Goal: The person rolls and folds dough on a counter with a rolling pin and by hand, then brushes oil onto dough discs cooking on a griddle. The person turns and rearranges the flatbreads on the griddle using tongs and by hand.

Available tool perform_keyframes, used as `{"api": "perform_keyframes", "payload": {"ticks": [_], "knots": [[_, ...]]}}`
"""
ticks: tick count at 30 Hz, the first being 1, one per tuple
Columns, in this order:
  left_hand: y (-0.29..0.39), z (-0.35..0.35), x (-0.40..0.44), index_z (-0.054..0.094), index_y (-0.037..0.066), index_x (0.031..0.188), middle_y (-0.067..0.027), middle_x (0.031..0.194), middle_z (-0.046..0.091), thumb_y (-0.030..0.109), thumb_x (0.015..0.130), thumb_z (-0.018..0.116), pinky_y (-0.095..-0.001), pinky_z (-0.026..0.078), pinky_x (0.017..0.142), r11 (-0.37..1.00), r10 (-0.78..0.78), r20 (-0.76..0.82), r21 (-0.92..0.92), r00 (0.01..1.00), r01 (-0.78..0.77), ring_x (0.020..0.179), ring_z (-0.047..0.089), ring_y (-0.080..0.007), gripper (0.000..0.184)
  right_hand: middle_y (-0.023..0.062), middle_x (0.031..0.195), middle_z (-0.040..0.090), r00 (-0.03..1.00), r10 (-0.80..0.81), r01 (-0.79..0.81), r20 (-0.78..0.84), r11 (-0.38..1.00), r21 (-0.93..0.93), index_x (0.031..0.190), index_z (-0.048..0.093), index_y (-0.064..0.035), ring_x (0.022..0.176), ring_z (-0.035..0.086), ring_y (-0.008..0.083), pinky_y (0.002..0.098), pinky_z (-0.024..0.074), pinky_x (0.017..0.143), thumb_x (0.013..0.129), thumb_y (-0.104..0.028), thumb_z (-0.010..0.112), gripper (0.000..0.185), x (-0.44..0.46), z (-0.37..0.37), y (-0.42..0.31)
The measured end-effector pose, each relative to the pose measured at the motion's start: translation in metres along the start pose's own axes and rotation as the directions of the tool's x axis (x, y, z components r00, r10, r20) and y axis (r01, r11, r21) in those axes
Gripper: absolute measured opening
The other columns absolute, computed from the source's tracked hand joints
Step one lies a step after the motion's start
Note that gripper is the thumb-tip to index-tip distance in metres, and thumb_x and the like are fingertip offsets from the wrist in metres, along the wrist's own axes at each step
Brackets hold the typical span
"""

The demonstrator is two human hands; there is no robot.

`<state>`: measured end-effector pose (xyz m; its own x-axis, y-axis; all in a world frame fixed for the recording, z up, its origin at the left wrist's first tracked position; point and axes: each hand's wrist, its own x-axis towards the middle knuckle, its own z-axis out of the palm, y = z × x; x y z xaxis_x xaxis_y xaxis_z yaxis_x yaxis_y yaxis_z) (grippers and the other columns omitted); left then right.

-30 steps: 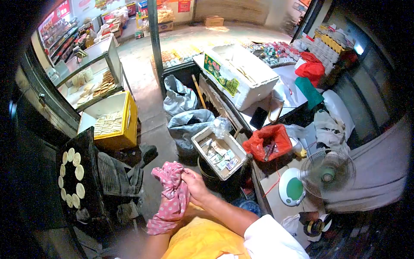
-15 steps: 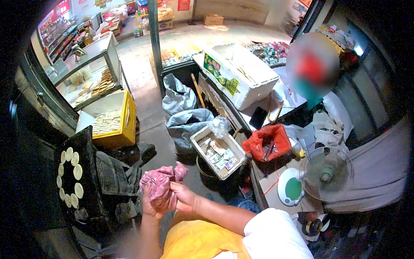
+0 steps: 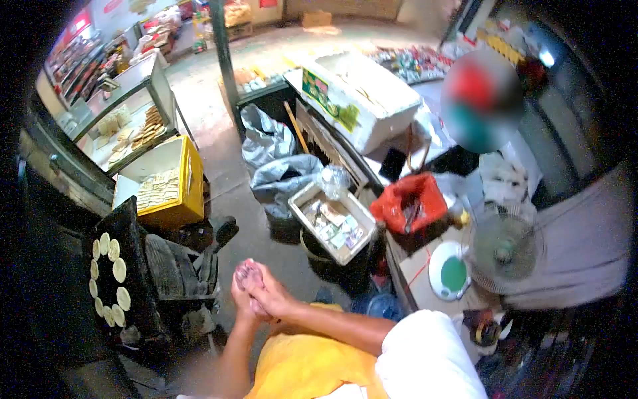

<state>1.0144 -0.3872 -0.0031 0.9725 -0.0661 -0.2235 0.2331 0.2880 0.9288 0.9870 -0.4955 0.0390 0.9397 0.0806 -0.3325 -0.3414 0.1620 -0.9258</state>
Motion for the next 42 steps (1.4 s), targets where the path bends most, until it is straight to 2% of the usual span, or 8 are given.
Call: {"api": "perform_keyframes", "payload": {"ticks": [5,11,24,27,29,32,35,42], "knots": [[0.003,0.006,0.011,0.057,0.009,0.124,-0.0042,0.11,0.065,0.06,0.101,0.046,-0.0372,0.055,0.082,0.963,-0.216,-0.088,-0.181,0.972,0.198,0.092,0.065,-0.0214,0.057,0.0277,0.143,0.047,0.97,-0.243,0.2,-0.024,0.848,-0.49,0.154,0.026,-0.0029,0.134,0.046,0.0411,0.0454,0.0363,0.112,0.085,-0.043,0.073,0.093,-0.018,-0.017,0.007],[-0.033,0.042,0.007,0.05,0.006,0.135,-0.01,0.127,0.063,0.051,0.105,0.041,-0.0371,0.048,0.098,0.864,-0.504,0.108,0.084,0.857,0.497,0.114,0.061,-0.023,0.055,0.003,0.091,0.062,0.999,0.032,-0.038,0.022,0.919,0.391,0.121,0.051,-0.0007,0.076,0.056,0.0115,0.0303,0.0514,0.07,0.089,-0.01,0.071,0.039,-0.046,-0.06,0.074],[-0.007,0.081,0.04,0.056,0.007,0.135,-0.0045,0.114,0.066,0.042,0.102,0.057,-0.0312,0.051,0.091,0.831,-0.472,0.256,0.449,0.843,0.329,0.1,0.065,-0.0146,0.048,0.0104,0.131,0.061,0.492,0.269,0.477,-0.828,0.712,0.515,0.138,0.05,-0.0061,0.118,0.062,0.0263,0.0495,0.0517,0.101,0.094,-0.029,0.065,0.052,-0.178,-0.297,0.084],[0.01,0.101,0.039,0.057,0.006,0.131,-0.005,0.111,0.067,0.025,0.103,0.057,-0.0281,0.05,0.088,0.895,-0.415,0.316,0.311,0.853,0.32,0.099,0.065,-0.0139,0.034,0.0134,0.147,0.049,0.181,0.452,-0.003,-0.873,0.888,0.459,0.152,0.035,-0.0065,0.136,0.046,0.0297,0.0477,0.0456,0.104,0.097,-0.043,0.062,0.071,-0.174,-0.35,0.073],[0.032,0.115,0.039,0.06,0.005,0.125,-0.0058,0.112,0.067,0.019,0.102,0.058,-0.0292,0.051,0.089,0.945,-0.271,0.394,0.281,0.879,0.165,0.1,0.065,-0.0147,0.027,0.015,0.149,0.045,0.27,-0.031,-0.111,-0.962,0.992,-0.064,0.153,0.031,-0.0035,0.139,0.042,0.0271,0.0445,0.0403,0.11,0.099,-0.034,0.062,0.069,-0.161,-0.366,0.076],[0.087,0.137,0.038,0.064,0.003,0.1,-0.0106,0.115,0.065,0.001,0.096,0.057,-0.0311,0.047,0.096,0.942,0.099,0.553,0.215,0.827,-0.257,0.109,0.061,-0.0177,0.009,0.0123,0.115,0.068,0.505,-0.089,0.204,-0.859,0.979,0.019,0.13,0.059,-0.0004,0.099,0.067,0.014,0.0295,0.0517,0.086,0.1,-0.024,0.063,0.039,-0.166,-0.318,-0.031],[0.163,0.158,0.023,0.063,0.005,0.105,-0.0217,0.132,0.059,0.007,0.092,0.056,-0.0466,0.041,0.109,0.83,0.387,0.626,0.082,0.677,-0.551,0.13,0.052,-0.0312,0.015,0.0133,0.102,0.068,0.416,-0.708,0.513,-0.571,0.701,-0.495,0.127,0.061,0.0038,0.092,0.067,0.017,0.0302,0.0532,0.083,0.102,-0.024,0.059,0.038,-0.179,-0.28,-0.13],[0.291,0.157,-0.021,0.058,0.006,0.124,-0.0223,0.136,0.053,0.027,0.091,0.057,-0.0487,0.037,0.11,0.288,0.689,0.723,-0.336,-0.05,-0.897,0.131,0.048,-0.0332,0.039,0.0133,0.103,0.068,0.291,-0.951,0.547,0.109,0.072,-0.834,0.128,0.06,0.0034,0.091,0.066,0.0174,0.0308,0.053,0.082,0.1,-0.022,0.06,0.037,-0.227,-0.214,-0.245]]}}
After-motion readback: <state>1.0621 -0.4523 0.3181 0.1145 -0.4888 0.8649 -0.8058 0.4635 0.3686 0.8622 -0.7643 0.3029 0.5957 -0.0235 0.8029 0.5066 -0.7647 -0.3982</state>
